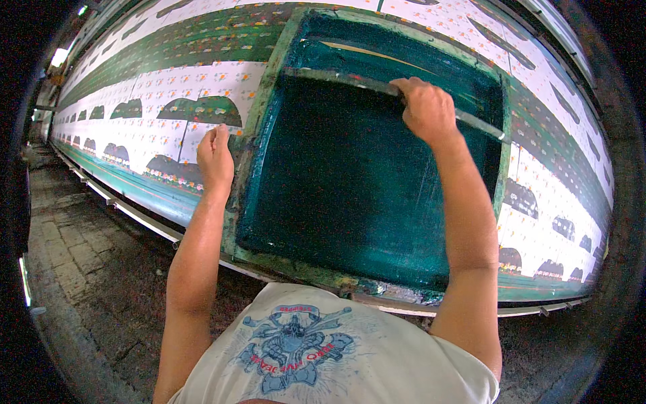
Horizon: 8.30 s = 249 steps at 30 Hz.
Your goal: The person repeatedly uses a squeegee to pull green ink across a screen printing frame over a long roll of patterned fabric. The person moves the frame along the fabric and repeats the squeegee stroke multiple times to transfer the design.
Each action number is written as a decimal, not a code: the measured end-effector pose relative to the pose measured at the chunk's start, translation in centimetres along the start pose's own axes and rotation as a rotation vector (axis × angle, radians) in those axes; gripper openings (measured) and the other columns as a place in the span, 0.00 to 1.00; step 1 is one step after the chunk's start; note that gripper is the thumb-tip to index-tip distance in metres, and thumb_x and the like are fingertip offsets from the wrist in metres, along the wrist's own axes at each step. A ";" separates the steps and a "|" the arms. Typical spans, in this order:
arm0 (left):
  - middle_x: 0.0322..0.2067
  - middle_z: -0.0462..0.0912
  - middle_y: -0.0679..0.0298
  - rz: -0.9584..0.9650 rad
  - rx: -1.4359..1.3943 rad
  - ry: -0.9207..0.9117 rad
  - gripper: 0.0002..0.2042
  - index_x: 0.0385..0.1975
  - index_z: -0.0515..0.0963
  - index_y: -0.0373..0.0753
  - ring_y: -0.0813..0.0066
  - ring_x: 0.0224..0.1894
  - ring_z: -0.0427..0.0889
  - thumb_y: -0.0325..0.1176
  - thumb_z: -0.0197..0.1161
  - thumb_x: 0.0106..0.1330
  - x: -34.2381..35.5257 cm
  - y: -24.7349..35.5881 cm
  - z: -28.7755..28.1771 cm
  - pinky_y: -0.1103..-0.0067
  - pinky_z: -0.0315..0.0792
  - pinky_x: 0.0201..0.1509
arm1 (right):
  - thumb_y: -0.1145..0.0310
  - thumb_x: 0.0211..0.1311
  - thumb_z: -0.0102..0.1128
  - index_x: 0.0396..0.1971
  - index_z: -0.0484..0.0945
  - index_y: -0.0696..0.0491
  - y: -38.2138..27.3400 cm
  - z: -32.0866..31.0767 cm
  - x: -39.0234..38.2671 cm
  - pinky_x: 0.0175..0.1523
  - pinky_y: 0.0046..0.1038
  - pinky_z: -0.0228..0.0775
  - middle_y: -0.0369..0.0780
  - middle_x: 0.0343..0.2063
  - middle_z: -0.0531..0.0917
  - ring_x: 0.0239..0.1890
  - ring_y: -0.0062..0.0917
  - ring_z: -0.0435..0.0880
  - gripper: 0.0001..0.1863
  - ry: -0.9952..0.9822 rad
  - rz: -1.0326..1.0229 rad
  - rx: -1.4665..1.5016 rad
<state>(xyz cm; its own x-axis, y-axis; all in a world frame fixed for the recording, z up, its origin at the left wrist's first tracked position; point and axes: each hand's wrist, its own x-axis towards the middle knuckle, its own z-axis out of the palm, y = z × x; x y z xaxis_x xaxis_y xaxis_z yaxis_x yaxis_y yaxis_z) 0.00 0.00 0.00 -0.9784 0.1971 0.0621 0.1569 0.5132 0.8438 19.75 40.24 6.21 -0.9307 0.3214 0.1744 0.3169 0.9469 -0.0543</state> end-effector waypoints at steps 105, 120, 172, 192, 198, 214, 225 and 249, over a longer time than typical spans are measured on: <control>0.36 0.88 0.60 -0.214 0.026 -0.177 0.41 0.49 0.91 0.29 0.69 0.35 0.79 0.72 0.65 0.73 5.1 -3.7 2.1 0.71 0.75 0.46 | 0.35 0.71 0.64 0.80 0.67 0.59 6.9 -12.3 -37.8 0.78 0.45 0.64 0.49 0.78 0.72 0.71 0.40 0.76 0.51 0.563 0.621 1.849; 0.60 0.89 0.53 -0.380 -0.490 -0.479 0.41 0.66 0.82 0.30 0.59 0.61 0.87 0.69 0.59 0.77 -9.4 18.5 14.0 0.66 0.76 0.71 | 0.39 0.74 0.61 0.78 0.72 0.58 31.7 -22.6 -49.5 0.71 0.39 0.73 0.44 0.71 0.78 0.61 0.33 0.81 0.45 0.423 0.682 1.540; 0.69 0.82 0.51 -0.257 -0.500 -0.397 0.38 0.73 0.77 0.28 0.60 0.69 0.79 0.59 0.64 0.79 -56.3 39.9 52.3 0.64 0.69 0.76 | 0.68 0.56 0.75 0.52 0.90 0.49 58.4 -28.1 -82.3 0.63 0.44 0.79 0.43 0.54 0.89 0.59 0.40 0.88 0.22 -0.014 -0.088 0.486; 0.42 0.93 0.44 0.061 -0.070 -0.267 0.30 0.47 0.89 0.30 0.43 0.49 0.92 0.59 0.61 0.78 -59.0 43.7 52.9 0.58 0.81 0.55 | 0.83 0.60 0.67 0.57 0.88 0.52 50.7 -28.4 -75.2 0.59 0.46 0.82 0.47 0.49 0.91 0.51 0.49 0.90 0.24 -0.358 0.240 0.171; 0.45 0.93 0.45 0.033 -0.216 -0.274 0.30 0.49 0.88 0.29 0.46 0.51 0.92 0.58 0.62 0.78 -58.6 42.5 53.8 0.59 0.81 0.57 | 0.85 0.49 0.62 0.60 0.86 0.52 49.0 -25.8 -77.4 0.63 0.44 0.81 0.45 0.53 0.90 0.57 0.45 0.89 0.33 -0.172 0.157 0.094; 0.44 0.90 0.49 0.073 -0.223 -0.196 0.24 0.52 0.86 0.29 0.57 0.49 0.88 0.50 0.62 0.84 -59.5 43.7 52.8 0.64 0.77 0.56 | 0.80 0.59 0.64 0.57 0.88 0.47 63.1 -18.9 -60.7 0.57 0.43 0.80 0.41 0.45 0.89 0.51 0.39 0.90 0.25 0.121 0.041 -0.094; 0.44 0.88 0.47 0.063 -0.049 -0.014 0.22 0.49 0.86 0.30 0.53 0.48 0.88 0.49 0.66 0.81 -59.9 43.1 53.3 0.63 0.79 0.55 | 0.82 0.68 0.62 0.62 0.87 0.44 74.0 -16.8 -47.7 0.63 0.43 0.82 0.43 0.53 0.90 0.57 0.41 0.90 0.26 0.089 0.060 -0.143; 0.40 0.86 0.52 0.037 0.018 0.050 0.18 0.43 0.86 0.31 0.61 0.43 0.85 0.44 0.67 0.82 -60.2 43.6 53.3 0.66 0.78 0.52 | 0.66 0.67 0.67 0.61 0.87 0.40 77.6 -18.0 -43.3 0.60 0.49 0.84 0.44 0.51 0.91 0.54 0.47 0.91 0.22 -0.080 0.040 -0.090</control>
<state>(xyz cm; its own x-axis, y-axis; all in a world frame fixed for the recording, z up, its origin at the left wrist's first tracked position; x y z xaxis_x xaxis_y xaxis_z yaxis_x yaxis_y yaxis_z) 72.94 55.02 4.64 -0.9773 0.1744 0.1207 0.1956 0.5216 0.8304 87.91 99.74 12.12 -0.9275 0.3615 0.0948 0.3656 0.9303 0.0294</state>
